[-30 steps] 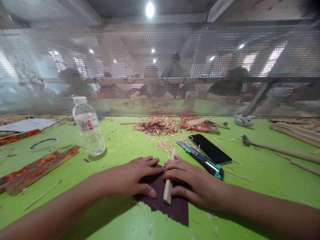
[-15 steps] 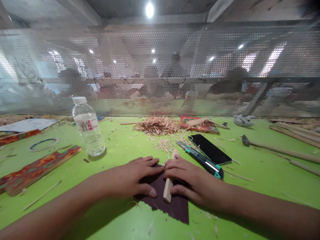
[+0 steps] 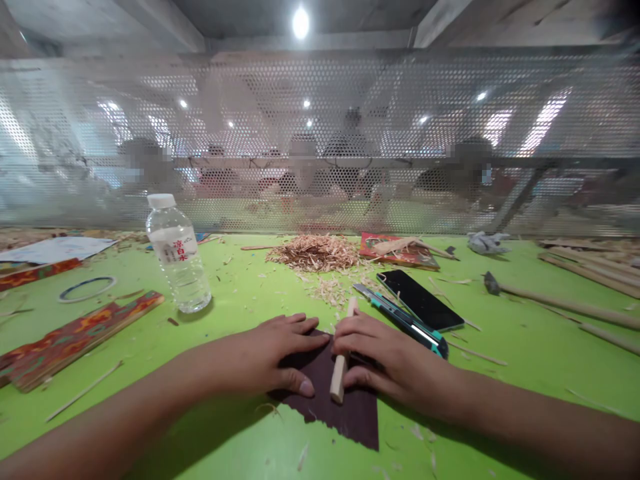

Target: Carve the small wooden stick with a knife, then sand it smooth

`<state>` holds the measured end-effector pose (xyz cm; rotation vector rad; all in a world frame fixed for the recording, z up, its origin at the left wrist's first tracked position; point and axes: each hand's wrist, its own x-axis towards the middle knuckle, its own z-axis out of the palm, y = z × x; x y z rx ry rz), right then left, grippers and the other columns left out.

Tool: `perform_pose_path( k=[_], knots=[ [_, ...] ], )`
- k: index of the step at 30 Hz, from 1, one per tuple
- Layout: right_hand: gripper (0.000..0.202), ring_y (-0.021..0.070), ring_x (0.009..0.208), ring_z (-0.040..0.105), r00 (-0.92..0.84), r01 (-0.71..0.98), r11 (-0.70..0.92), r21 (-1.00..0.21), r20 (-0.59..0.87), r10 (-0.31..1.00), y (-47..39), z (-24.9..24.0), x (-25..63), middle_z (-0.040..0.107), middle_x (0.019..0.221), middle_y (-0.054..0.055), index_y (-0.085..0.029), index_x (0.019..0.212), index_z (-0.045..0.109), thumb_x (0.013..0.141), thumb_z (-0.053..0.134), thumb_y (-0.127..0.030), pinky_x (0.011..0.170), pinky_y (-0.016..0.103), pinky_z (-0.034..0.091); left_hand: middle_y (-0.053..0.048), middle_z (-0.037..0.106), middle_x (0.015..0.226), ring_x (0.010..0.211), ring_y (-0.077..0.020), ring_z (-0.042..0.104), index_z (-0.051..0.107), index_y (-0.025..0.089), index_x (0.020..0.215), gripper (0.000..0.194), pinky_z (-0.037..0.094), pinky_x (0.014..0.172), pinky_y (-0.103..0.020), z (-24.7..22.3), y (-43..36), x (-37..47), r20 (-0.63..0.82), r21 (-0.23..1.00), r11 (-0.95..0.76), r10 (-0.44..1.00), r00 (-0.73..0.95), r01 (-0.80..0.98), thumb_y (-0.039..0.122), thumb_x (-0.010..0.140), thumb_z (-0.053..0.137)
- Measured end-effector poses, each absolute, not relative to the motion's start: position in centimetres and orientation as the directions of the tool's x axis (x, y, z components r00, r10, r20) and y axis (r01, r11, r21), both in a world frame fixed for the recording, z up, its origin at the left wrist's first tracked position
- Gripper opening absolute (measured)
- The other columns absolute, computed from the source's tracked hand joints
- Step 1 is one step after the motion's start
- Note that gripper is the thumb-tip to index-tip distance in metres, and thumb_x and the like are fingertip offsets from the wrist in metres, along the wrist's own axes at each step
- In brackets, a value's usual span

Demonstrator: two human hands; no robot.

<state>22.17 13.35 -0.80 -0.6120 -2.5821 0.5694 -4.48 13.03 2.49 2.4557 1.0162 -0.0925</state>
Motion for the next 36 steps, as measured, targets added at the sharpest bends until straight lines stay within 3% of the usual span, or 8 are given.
perform_pose_path(
  k=[4, 8, 13, 20, 26, 32, 36],
  knots=[
    [0.024, 0.0214, 0.120, 0.059, -0.845, 0.255, 0.835, -0.488, 0.307, 0.438, 13.2, -1.0, 22.2, 0.067, 0.123, 0.011, -0.019, 0.116, 0.068, 0.099, 0.066, -0.037, 0.113, 0.036, 0.039, -0.012, 0.022, 0.169, 0.156, -0.0356, 0.020, 0.034, 0.030, 0.161, 0.076, 0.022, 0.123, -0.054, 2.4, 13.1, -4.6, -0.222, 0.416, -0.617, 0.643, 0.733, 0.668, 0.052, 0.097, 0.068],
    [0.025, 0.0219, 0.120, 0.058, -0.806, 0.330, 0.804, -0.495, 0.295, 0.513, 13.8, -1.0, 22.4, 0.066, 0.123, 0.011, -0.019, 0.116, 0.067, 0.100, 0.064, -0.038, 0.109, 0.036, 0.043, -0.012, 0.021, 0.169, 0.156, -0.0363, 0.019, 0.033, 0.029, 0.162, 0.077, 0.022, 0.123, -0.055, 2.5, 13.0, -4.4, -0.239, 0.403, -0.606, 0.654, 0.718, 0.686, 0.052, 0.097, 0.068],
    [0.025, 0.0214, 0.123, 0.057, -0.836, 0.289, 0.815, -0.502, 0.283, 0.470, 13.2, -0.9, 22.3, 0.066, 0.124, 0.010, -0.020, 0.116, 0.067, 0.100, 0.065, -0.038, 0.118, 0.039, 0.035, -0.012, 0.021, 0.169, 0.156, -0.0349, 0.019, 0.033, 0.030, 0.162, 0.076, 0.021, 0.123, -0.054, 2.5, 13.0, -4.5, -0.231, 0.410, -0.615, 0.645, 0.729, 0.674, 0.051, 0.097, 0.069],
    [0.026, 0.0215, 0.122, 0.057, -0.809, 0.311, 0.816, -0.487, 0.316, 0.497, 13.8, -1.2, 22.3, 0.066, 0.124, 0.011, -0.019, 0.115, 0.067, 0.100, 0.063, -0.040, 0.111, 0.036, 0.041, -0.011, 0.022, 0.169, 0.155, -0.0361, 0.020, 0.034, 0.031, 0.162, 0.075, 0.023, 0.123, -0.053, 2.4, 13.0, -4.6, -0.218, 0.407, -0.618, 0.650, 0.728, 0.673, 0.055, 0.098, 0.066],
    [0.025, 0.0210, 0.121, 0.059, -0.849, 0.238, 0.829, -0.506, 0.307, 0.431, 13.2, -1.1, 22.1, 0.067, 0.122, 0.010, -0.019, 0.115, 0.067, 0.099, 0.066, -0.038, 0.112, 0.034, 0.041, -0.013, 0.022, 0.168, 0.155, -0.0359, 0.020, 0.034, 0.031, 0.161, 0.076, 0.022, 0.123, -0.055, 2.3, 13.1, -4.6, -0.220, 0.404, -0.622, 0.646, 0.731, 0.671, 0.051, 0.097, 0.069],
    [0.027, 0.0243, 0.124, 0.058, -0.811, 0.351, 0.813, -0.465, 0.283, 0.512, 14.5, -1.3, 22.5, 0.066, 0.125, 0.013, -0.018, 0.120, 0.066, 0.101, 0.062, -0.036, 0.116, 0.044, 0.037, -0.011, 0.021, 0.169, 0.155, -0.0356, 0.020, 0.032, 0.032, 0.162, 0.076, 0.023, 0.123, -0.054, 2.2, 13.2, -4.5, -0.223, 0.398, -0.623, 0.647, 0.729, 0.674, 0.053, 0.098, 0.067],
    [0.027, 0.0238, 0.126, 0.056, -0.812, 0.359, 0.805, -0.472, 0.268, 0.519, 14.8, -1.3, 22.6, 0.066, 0.128, 0.012, -0.020, 0.124, 0.066, 0.102, 0.061, -0.035, 0.115, 0.044, 0.039, -0.011, 0.020, 0.169, 0.156, -0.0349, 0.020, 0.031, 0.032, 0.162, 0.078, 0.023, 0.123, -0.054, 2.4, 13.1, -4.4, -0.238, 0.398, -0.611, 0.652, 0.720, 0.684, 0.052, 0.097, 0.069]
  ],
)
